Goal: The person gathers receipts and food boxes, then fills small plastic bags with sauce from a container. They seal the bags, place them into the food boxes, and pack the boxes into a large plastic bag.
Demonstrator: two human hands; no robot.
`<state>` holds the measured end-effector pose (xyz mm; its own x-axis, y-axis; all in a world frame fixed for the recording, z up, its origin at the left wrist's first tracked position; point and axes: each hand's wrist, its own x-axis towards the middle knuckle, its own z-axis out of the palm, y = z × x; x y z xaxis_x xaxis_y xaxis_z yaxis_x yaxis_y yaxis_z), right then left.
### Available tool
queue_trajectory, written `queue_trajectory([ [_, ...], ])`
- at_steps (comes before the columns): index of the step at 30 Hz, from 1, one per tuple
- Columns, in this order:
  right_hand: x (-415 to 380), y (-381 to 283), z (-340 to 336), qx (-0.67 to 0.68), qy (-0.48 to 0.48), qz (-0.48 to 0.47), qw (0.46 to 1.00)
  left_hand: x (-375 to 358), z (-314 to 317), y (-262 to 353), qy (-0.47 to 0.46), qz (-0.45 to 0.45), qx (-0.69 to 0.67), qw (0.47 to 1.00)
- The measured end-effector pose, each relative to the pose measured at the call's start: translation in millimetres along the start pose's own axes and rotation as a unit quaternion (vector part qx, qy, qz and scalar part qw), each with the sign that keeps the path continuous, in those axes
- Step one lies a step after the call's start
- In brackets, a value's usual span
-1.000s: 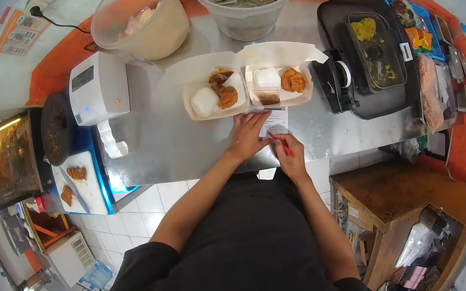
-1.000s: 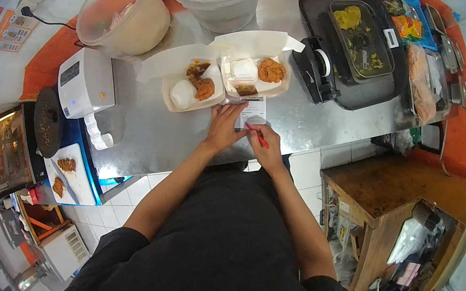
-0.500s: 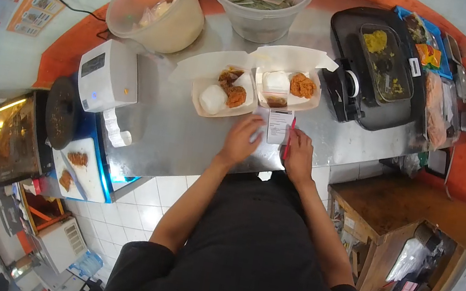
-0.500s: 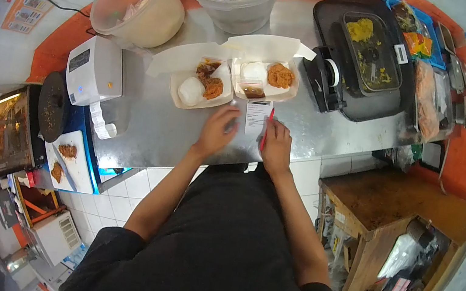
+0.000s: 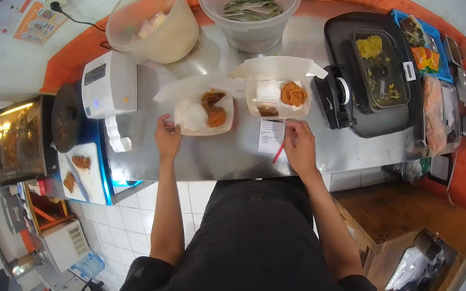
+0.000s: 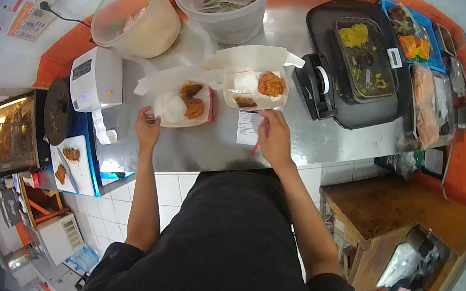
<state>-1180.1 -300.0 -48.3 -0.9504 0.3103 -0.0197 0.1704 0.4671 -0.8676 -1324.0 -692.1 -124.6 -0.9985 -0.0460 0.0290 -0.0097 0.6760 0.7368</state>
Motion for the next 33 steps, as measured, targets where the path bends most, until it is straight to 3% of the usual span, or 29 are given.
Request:
queue_trajectory([
  [1, 9.7, -14.0, 4.0, 0.014, -0.010, 0.003, 1.000, -4.1, -8.3, -0.1, -0.009, -0.026, -0.013, 1.000],
  [3, 24.9, -39.2, 27.7, 0.029, -0.018, -0.090, 0.995, -9.2, -30.2, 13.6, -0.025, -0.082, -0.040, 0.996],
  [6, 44.2, -73.9, 88.8, 0.014, 0.007, -0.224, 0.974, 2.6, -43.6, 43.8, 0.167, 0.104, 0.105, 0.975],
  [7, 50.9, -90.0, 100.3, 0.000, 0.004, -0.245, 0.969, 9.1, -52.7, 67.3, 0.127, 0.115, 0.074, 0.982],
  [9, 58.7, -115.9, 111.1, -0.030, -0.059, -0.180, 0.981, 16.3, -71.5, 105.6, 0.046, 0.131, 0.012, 0.990],
  [12, 50.2, -140.3, 111.2, -0.126, -0.171, -0.113, 0.971, 26.6, -93.8, 70.6, -0.156, 0.156, 0.046, 0.974],
  [13, 45.0, -143.2, 110.3, -0.164, -0.208, -0.098, 0.959, 20.0, -97.1, 62.7, -0.149, 0.199, 0.059, 0.967],
  [15, 25.9, -109.6, 126.5, -0.220, -0.161, -0.169, 0.947, -6.5, -97.5, 58.0, -0.134, 0.281, 0.088, 0.946],
  [16, 13.9, -94.0, 136.7, -0.243, -0.138, -0.204, 0.938, -14.6, -92.3, 53.5, -0.150, 0.258, 0.097, 0.949],
  [18, -4.5, -89.1, 153.7, -0.235, -0.120, -0.172, 0.949, -33.9, -73.9, 35.9, -0.175, 0.206, 0.118, 0.955],
  [20, -10.3, -79.5, 169.4, -0.170, -0.106, -0.141, 0.970, -38.0, -52.1, 14.5, -0.169, 0.202, -0.019, 0.964],
  [22, -6.1, -65.4, 190.1, -0.037, -0.106, -0.111, 0.988, -34.3, -40.1, 11.3, -0.272, 0.134, -0.168, 0.938],
  [24, -1.5, -52.3, 195.2, -0.013, -0.126, -0.107, 0.986, -31.7, -41.1, 9.3, -0.264, 0.170, -0.108, 0.943],
  [26, 4.4, -55.3, 185.2, -0.003, -0.108, -0.152, 0.983, -26.6, -50.7, 17.0, -0.194, 0.203, -0.128, 0.951],
  [30, 3.1, -85.8, 158.1, -0.026, -0.094, -0.102, 0.990, -16.0, -65.1, 28.4, -0.206, 0.090, -0.148, 0.963],
  [33, 4.4, -95.3, 159.0, 0.054, -0.080, -0.030, 0.995, -9.7, -76.2, 35.7, -0.228, 0.051, -0.173, 0.957],
])
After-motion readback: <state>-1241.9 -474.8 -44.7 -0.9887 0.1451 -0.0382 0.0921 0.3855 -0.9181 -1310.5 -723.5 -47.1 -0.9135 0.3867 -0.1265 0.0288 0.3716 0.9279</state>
